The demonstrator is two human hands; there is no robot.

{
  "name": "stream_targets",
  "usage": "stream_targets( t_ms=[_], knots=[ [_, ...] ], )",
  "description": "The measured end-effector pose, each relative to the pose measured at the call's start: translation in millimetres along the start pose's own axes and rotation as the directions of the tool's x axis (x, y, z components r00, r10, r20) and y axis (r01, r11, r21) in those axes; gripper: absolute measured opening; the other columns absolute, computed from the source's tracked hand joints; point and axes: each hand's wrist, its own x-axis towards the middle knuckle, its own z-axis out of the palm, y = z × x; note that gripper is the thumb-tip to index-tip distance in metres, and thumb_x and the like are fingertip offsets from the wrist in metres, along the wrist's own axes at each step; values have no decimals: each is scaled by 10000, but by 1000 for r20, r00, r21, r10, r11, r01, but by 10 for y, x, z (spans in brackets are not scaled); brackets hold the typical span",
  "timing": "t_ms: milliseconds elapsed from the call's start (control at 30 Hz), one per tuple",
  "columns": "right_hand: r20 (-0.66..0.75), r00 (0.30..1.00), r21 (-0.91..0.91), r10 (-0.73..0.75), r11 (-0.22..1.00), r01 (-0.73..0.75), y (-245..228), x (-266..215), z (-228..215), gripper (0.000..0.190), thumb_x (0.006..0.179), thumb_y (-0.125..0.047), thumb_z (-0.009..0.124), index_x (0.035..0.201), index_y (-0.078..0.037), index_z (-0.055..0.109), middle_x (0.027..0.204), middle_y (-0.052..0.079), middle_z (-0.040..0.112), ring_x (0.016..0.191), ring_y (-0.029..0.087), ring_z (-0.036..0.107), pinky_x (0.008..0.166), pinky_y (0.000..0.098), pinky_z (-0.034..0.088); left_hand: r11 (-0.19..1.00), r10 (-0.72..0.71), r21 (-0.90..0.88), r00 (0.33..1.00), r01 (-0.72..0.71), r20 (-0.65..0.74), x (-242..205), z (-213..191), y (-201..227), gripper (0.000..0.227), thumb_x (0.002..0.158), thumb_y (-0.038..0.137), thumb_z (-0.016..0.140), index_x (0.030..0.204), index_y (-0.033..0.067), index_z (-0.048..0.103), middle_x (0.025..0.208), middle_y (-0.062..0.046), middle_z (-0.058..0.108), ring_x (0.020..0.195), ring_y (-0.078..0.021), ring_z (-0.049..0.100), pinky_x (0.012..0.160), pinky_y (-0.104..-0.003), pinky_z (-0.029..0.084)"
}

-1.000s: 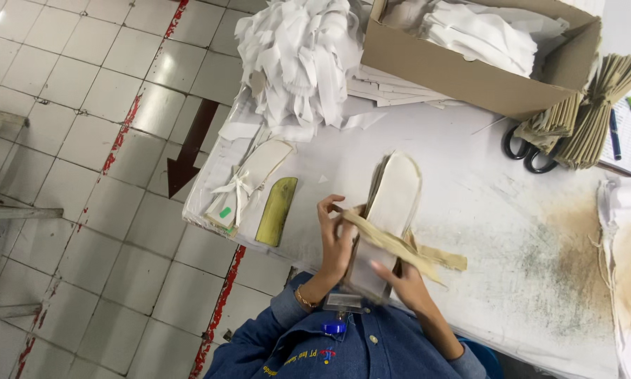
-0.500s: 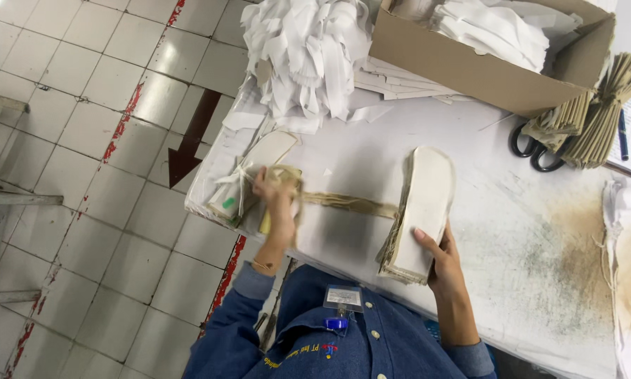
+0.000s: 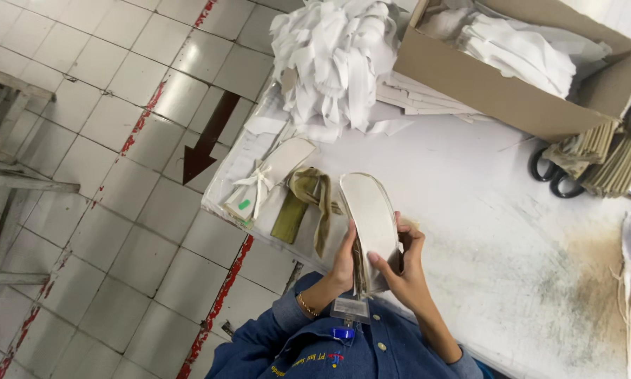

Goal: The person repeatedly picks up small white fabric pieces and wraps them around a beige rectangular object. They handle the items one at a time, folding the fabric over the object and placing the wrapped items into a pile on the table.

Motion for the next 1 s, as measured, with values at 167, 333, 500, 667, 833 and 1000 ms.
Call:
stream_targets(
  t_ms=[167,333,500,667,833,1000],
  knots=[
    [-46,999,95,-1,995,6,86,1,120,601,861,-75,752,1333,-95,381,1313,71,493,1298,151,480,1108,291,395,996,88,-2,990,-89,-110,998,-1196,-845,647,871,427,664,1360,7,605,1315,-159,697,1176,-262,662,958,-376,569],
    [60,955,89,292,951,-296,27,161,13,593,865,-207,706,1412,-28,561,1342,106,682,1208,180,625,993,337,535,977,139,189,969,-101,-202,785,-1073,-580,669,781,375,776,1352,58,633,1357,-114,709,1273,-249,662,1075,-384,541],
    [-22,940,45,340,940,-339,474,134,-96,449,918,-201,678,1316,-3,618,1265,142,726,1123,191,646,942,335,518,963,192,223,968,-154,-163,706,-1121,-628,763,781,464,740,1443,129,563,1439,-101,659,1333,-261,626,1129,-407,505],
    [-78,926,270,370,902,-338,266,250,-133,541,947,-162,598,1452,4,500,1410,189,630,1220,262,617,1036,395,516,978,198,87,974,-189,-112,909,-1366,-727,652,873,438,655,1399,62,574,1405,-133,656,1304,-283,614,1081,-412,526],
    [-173,894,244,414,897,-368,209,300,-459,520,894,-213,702,1388,-89,594,1176,150,717,893,241,688,731,372,583,938,320,155,946,-311,-41,789,-1590,-242,927,837,588,584,1544,50,318,1421,-244,572,1302,-421,578,1013,-539,582],
    [-153,988,-355,31,931,-84,-47,463,-836,609,960,-188,781,1469,3,504,1227,324,618,1168,452,598,910,582,495,815,532,335,840,-473,-110,767,-1942,-60,1145,858,308,863,1633,-61,105,1657,-367,31,1520,-471,165,1246,-503,216]
  ],
)
